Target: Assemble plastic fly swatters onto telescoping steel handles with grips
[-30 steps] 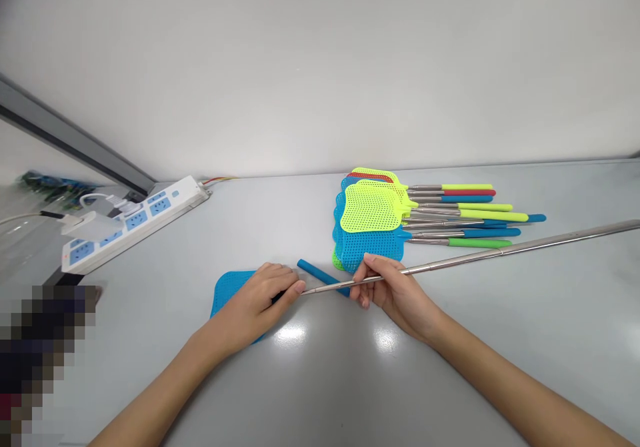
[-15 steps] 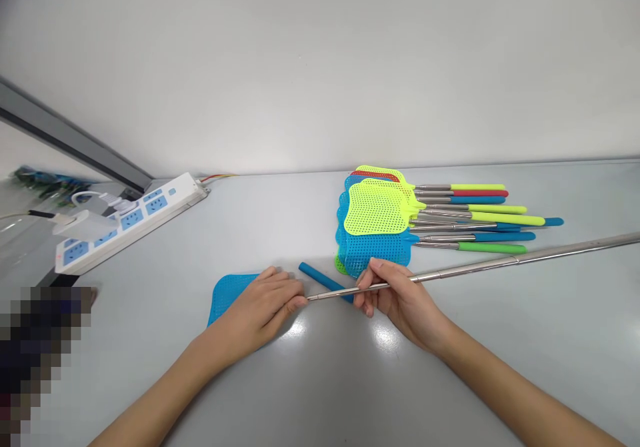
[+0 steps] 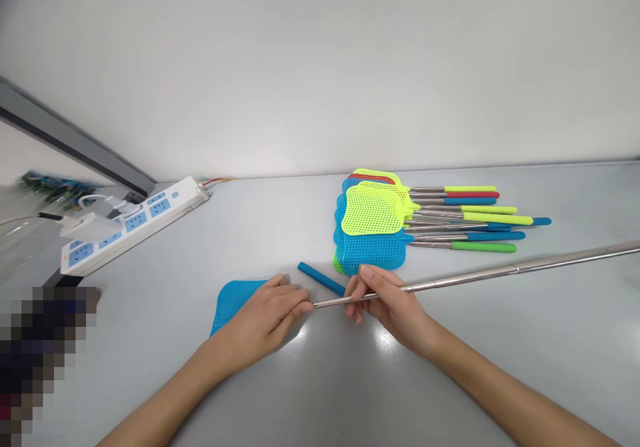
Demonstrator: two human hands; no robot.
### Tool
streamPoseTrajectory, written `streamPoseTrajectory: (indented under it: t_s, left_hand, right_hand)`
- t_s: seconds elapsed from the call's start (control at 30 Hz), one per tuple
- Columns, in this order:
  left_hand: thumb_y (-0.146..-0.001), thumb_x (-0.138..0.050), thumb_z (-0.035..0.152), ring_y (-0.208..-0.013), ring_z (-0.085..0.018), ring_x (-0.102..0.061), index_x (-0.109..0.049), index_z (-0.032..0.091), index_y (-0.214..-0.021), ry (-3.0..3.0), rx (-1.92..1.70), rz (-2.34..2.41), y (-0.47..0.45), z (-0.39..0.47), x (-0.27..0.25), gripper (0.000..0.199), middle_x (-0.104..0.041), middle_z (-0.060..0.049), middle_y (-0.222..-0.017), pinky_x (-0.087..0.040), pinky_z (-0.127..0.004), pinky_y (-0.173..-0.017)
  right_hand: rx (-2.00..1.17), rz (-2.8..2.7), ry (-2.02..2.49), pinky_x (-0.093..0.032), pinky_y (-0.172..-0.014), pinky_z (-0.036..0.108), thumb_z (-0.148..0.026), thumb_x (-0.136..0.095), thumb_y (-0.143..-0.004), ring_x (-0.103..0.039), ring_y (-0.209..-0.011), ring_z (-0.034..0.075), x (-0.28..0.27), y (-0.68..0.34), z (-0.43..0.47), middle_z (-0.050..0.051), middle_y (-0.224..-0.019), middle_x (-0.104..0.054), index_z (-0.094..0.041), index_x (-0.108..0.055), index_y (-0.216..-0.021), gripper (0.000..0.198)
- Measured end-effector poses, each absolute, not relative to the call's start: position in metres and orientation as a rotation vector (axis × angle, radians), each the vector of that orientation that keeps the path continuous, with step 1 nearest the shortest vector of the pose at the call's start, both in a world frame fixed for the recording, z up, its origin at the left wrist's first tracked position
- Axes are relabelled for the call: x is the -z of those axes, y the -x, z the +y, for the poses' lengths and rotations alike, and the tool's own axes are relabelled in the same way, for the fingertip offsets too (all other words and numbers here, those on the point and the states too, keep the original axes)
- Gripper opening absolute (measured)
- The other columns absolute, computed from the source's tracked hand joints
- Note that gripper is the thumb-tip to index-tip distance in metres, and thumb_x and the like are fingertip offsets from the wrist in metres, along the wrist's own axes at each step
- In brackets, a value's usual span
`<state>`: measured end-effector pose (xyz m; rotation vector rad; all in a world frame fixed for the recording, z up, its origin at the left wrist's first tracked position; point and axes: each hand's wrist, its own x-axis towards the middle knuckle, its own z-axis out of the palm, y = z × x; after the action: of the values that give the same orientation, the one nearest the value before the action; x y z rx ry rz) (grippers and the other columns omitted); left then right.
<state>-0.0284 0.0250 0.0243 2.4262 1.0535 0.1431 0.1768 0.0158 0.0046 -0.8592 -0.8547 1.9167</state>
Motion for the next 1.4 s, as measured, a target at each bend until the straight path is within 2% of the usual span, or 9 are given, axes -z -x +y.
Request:
streamPoseTrajectory:
  t_s: [0.23, 0.6, 1.1, 1.4]
  left_hand:
    - [-0.088, -0.024, 0.027, -0.053, -0.011, -0.037, -0.043, 0.018, -0.064, -2.409, -0.176, 1.054, 0.024, 0.023, -0.025, 0.032, -0.048, 0.003, -0.058, -0.031, -0.028, -0.062]
    - [-0.089, -0.023, 0.029, -0.058, -0.01, -0.04, -0.044, 0.017, -0.063, -2.433, -0.231, 1.023, 0.028, 0.029, -0.027, 0.035, -0.045, 0.003, -0.059, -0.031, -0.027, -0.065]
    - [-0.084, -0.035, 0.037, -0.071, -0.012, -0.042, -0.049, 0.018, -0.07, -2.425, -0.283, 1.111, 0.039, 0.035, -0.027, 0.028, -0.049, 0.001, -0.071, -0.032, -0.029, -0.072]
    - [-0.082, -0.04, 0.033, -0.079, -0.013, -0.041, -0.052, 0.018, -0.072, -2.427, -0.377, 1.09, 0.039, 0.034, -0.026, 0.022, -0.046, -0.001, -0.081, -0.033, -0.029, -0.076]
  right_hand:
    - [-1.949, -0.879, 0.84, -0.038, -0.053, 0.028, -0.036, -0.039, -0.082, -0.05, -0.058, 0.015, -0.004, -0.173, 0.014, 0.005, -0.063, -0.053, -0.016, -0.056, -0.061, 0.034]
    - [-1.974, -0.868, 0.898, -0.037, -0.055, 0.027, -0.035, -0.037, -0.083, -0.049, -0.054, 0.012, -0.002, -0.177, 0.016, 0.006, -0.064, -0.057, -0.014, -0.058, -0.065, 0.035]
    - [-1.909, -0.864, 0.921, -0.036, -0.057, 0.027, -0.034, -0.037, -0.084, -0.049, -0.054, 0.012, -0.004, -0.178, 0.015, 0.006, -0.064, -0.058, -0.015, -0.058, -0.063, 0.035]
    - [-1.874, -0.866, 0.932, -0.036, -0.055, 0.027, -0.032, -0.036, -0.084, -0.048, -0.054, 0.012, -0.007, -0.178, 0.016, 0.006, -0.062, -0.058, -0.014, -0.058, -0.061, 0.036]
